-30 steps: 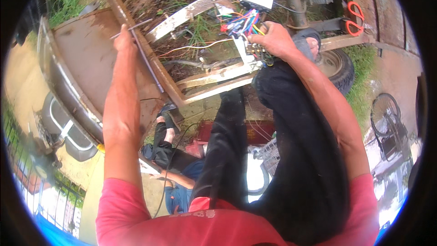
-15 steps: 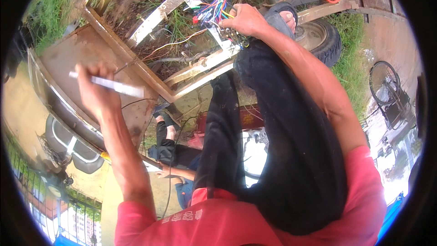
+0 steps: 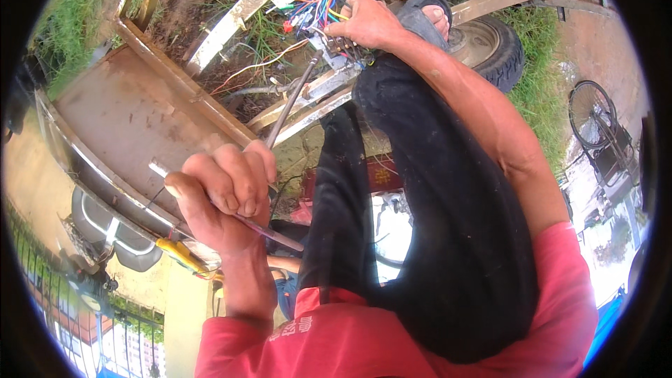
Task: The person connects multiple colored wires to a terminal block using a screwdriver. They strip wire ends, insert them into terminals, and tighten screws to secure each connection.
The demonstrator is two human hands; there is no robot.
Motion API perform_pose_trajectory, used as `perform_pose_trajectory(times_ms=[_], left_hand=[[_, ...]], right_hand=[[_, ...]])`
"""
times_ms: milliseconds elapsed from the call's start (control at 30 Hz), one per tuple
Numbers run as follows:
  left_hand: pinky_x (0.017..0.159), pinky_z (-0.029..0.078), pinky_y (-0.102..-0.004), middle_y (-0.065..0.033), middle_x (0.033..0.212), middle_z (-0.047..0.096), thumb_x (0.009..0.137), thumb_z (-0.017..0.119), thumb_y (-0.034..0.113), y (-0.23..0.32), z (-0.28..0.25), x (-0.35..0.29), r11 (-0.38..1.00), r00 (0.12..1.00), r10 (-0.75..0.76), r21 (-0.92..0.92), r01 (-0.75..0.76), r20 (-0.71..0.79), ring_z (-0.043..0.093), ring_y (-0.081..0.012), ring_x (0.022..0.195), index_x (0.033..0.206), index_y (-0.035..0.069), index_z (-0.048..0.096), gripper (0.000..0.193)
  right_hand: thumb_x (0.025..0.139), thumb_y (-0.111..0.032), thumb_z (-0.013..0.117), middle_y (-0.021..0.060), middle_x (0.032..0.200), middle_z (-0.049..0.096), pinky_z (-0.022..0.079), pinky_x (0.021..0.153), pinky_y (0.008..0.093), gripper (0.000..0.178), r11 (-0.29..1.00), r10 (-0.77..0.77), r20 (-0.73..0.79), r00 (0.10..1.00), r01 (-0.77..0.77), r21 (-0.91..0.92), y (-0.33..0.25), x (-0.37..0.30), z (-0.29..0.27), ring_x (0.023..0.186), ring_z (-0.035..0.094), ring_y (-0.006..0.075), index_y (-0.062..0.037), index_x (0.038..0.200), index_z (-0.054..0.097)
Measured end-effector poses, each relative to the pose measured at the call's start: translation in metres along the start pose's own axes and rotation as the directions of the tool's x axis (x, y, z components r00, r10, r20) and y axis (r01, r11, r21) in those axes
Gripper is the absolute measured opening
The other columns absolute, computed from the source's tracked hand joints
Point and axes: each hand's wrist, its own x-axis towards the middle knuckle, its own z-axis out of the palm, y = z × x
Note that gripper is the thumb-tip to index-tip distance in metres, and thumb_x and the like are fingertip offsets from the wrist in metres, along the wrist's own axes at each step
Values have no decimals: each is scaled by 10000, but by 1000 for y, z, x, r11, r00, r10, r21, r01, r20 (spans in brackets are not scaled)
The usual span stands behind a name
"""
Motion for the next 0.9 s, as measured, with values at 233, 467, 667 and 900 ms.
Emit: perform_pose_trajectory(times_ms=[233, 467, 667, 900], left_hand=[[712, 403, -366, 4, 617, 447, 1184, 265, 479, -6, 4, 12, 998, 999, 4, -64, 0, 51, 325, -113, 458, 744, 159, 451, 575], [692, 378, -353, -2, 617, 451, 1184, 283, 473, -12, 3, 22, 992, 1000, -3, -127, 4, 5, 326, -120, 459, 722, 154, 454, 587], [671, 355, -355, -4, 606, 435, 1176, 356, 454, -3, -6, 34, 961, 986, -58, -275, 12, -158, 322, -130, 453, 693, 144, 466, 584], [756, 388, -390, -15, 620, 435, 1159, 428, 418, 1, -27, 44, 901, 945, -143, -433, 1, -294, 332, -148, 472, 724, 116, 515, 537]], right_hand=[[718, -506, 880, 140, 779, 715, 544, 743, 421, 514, 1000, 29, 31, 999, -29, 10, -5, -3, -4, 761, 693, 261, -43, 824, 682], [717, -501, 878, 133, 769, 706, 541, 730, 420, 514, 1000, 12, 15, 1000, -12, -1, 1, 1, 0, 748, 685, 255, -41, 828, 677], [719, -519, 847, 194, 944, 748, 560, 857, 440, 567, 999, 46, 75, 996, -44, -29, -7, -1, -7, 921, 727, 330, -21, 967, 736], [716, -531, 835, 224, 1028, 771, 568, 927, 448, 608, 998, 55, 94, 994, -52, -38, -7, -2, -9, 1012, 749, 367, -12, 1024, 763]])
